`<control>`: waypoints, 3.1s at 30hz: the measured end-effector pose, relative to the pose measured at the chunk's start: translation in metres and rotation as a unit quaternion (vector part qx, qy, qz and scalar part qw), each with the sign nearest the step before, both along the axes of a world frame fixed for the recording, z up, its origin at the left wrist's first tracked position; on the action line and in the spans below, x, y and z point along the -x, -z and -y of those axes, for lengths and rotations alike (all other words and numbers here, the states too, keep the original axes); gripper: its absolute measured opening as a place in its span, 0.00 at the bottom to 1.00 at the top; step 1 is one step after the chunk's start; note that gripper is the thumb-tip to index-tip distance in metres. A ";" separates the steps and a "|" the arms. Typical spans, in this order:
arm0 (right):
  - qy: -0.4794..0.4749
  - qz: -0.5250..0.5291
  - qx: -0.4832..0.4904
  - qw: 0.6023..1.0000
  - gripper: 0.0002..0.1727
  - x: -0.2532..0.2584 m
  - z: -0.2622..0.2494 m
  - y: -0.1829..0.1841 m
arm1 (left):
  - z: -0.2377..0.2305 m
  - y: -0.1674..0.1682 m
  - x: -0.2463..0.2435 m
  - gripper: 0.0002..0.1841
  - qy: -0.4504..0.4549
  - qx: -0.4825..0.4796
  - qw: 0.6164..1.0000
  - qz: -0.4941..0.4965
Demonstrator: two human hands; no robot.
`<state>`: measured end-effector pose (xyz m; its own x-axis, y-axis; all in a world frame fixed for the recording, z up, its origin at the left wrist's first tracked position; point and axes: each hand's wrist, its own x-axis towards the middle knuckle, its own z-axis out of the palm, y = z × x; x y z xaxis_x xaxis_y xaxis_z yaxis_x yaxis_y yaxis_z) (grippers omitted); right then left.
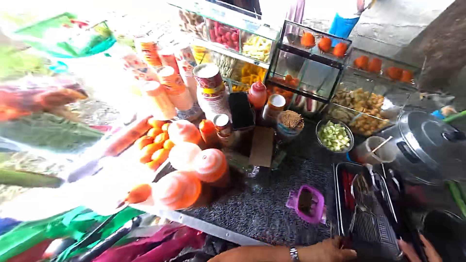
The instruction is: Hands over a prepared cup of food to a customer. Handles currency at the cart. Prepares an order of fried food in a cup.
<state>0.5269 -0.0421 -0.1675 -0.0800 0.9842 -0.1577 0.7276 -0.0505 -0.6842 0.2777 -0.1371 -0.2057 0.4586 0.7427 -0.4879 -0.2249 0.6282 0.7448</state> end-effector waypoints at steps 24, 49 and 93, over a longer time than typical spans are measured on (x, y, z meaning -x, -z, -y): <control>-0.109 0.360 0.043 0.926 0.31 0.198 -0.411 -0.125 | -0.102 -0.063 0.098 0.22 -0.155 -0.150 0.951 -0.223; -0.265 0.348 -0.092 0.895 0.28 0.056 -0.339 -0.220 | -0.194 -0.071 0.083 0.20 -0.194 -0.169 0.951 -0.174; -0.196 0.398 -0.293 0.847 0.27 0.089 -0.358 -0.144 | -0.152 -0.059 0.098 0.21 -0.241 -0.173 0.926 -0.233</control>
<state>0.4377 0.3157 -0.0238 -0.5163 0.8347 0.1916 0.8526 0.4801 0.2063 0.1798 0.0149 -0.1472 -0.1676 0.9554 -0.2432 -0.0209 0.2432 0.9698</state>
